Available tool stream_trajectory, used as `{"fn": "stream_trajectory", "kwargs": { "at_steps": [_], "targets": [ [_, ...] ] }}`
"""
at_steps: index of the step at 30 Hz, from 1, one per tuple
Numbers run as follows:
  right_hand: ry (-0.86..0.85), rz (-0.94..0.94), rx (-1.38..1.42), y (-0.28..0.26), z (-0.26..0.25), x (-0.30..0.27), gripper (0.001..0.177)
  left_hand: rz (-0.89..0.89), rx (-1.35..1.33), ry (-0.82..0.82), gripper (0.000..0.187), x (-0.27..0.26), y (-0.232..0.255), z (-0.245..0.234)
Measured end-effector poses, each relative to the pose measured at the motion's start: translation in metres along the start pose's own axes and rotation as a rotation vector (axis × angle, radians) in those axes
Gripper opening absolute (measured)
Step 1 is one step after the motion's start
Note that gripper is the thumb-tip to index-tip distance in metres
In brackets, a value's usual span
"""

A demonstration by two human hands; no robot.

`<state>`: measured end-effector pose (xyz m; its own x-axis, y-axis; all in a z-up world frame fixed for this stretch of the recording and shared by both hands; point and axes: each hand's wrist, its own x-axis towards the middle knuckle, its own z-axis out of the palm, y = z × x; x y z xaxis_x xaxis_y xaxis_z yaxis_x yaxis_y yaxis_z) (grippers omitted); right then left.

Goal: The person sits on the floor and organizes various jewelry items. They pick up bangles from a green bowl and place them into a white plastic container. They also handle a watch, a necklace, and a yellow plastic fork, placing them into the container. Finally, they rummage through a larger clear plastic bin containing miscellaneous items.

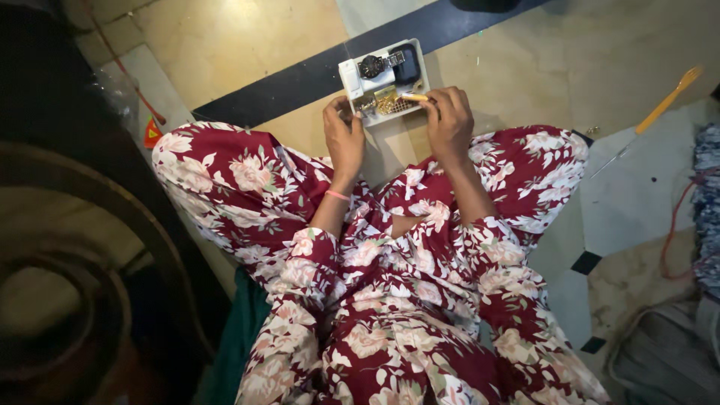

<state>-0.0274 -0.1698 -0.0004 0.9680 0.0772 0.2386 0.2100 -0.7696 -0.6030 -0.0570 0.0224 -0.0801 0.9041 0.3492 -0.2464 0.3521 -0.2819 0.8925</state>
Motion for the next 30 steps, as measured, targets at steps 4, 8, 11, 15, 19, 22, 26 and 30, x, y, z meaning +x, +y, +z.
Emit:
{"fn": "stream_trajectory", "kwargs": {
  "at_steps": [4,8,11,15,19,22,26,30],
  "targets": [
    [-0.045,-0.092,-0.05,-0.002,0.0,0.015,0.014,0.104,0.058,0.028,0.038,-0.001,0.01,-0.005],
    [-0.063,-0.12,-0.057,-0.003,0.007,0.025,0.016,0.042,0.039,0.003,0.036,-0.001,0.018,-0.008],
    [-0.046,-0.124,-0.061,0.0,0.012,0.023,0.015,0.054,0.053,-0.001,0.035,-0.001,0.021,-0.011],
    [0.049,-0.083,-0.023,0.007,0.015,0.02,0.015,0.038,0.006,-0.012,0.036,-0.002,0.024,-0.01],
    [0.141,-0.077,-0.107,0.011,0.015,0.019,0.019,0.034,0.044,-0.017,0.036,-0.003,0.025,-0.011],
    [0.139,-0.133,-0.176,0.013,0.02,0.022,0.021,0.067,0.051,-0.004,0.037,-0.002,0.024,-0.01],
    [0.134,-0.125,-0.231,0.014,0.031,0.028,0.021,0.101,0.103,0.016,0.036,-0.003,0.021,-0.009],
    [0.115,-0.105,-0.291,0.018,0.039,0.039,0.024,0.015,0.065,-0.02,0.036,-0.002,0.022,-0.009]
  ]
}}
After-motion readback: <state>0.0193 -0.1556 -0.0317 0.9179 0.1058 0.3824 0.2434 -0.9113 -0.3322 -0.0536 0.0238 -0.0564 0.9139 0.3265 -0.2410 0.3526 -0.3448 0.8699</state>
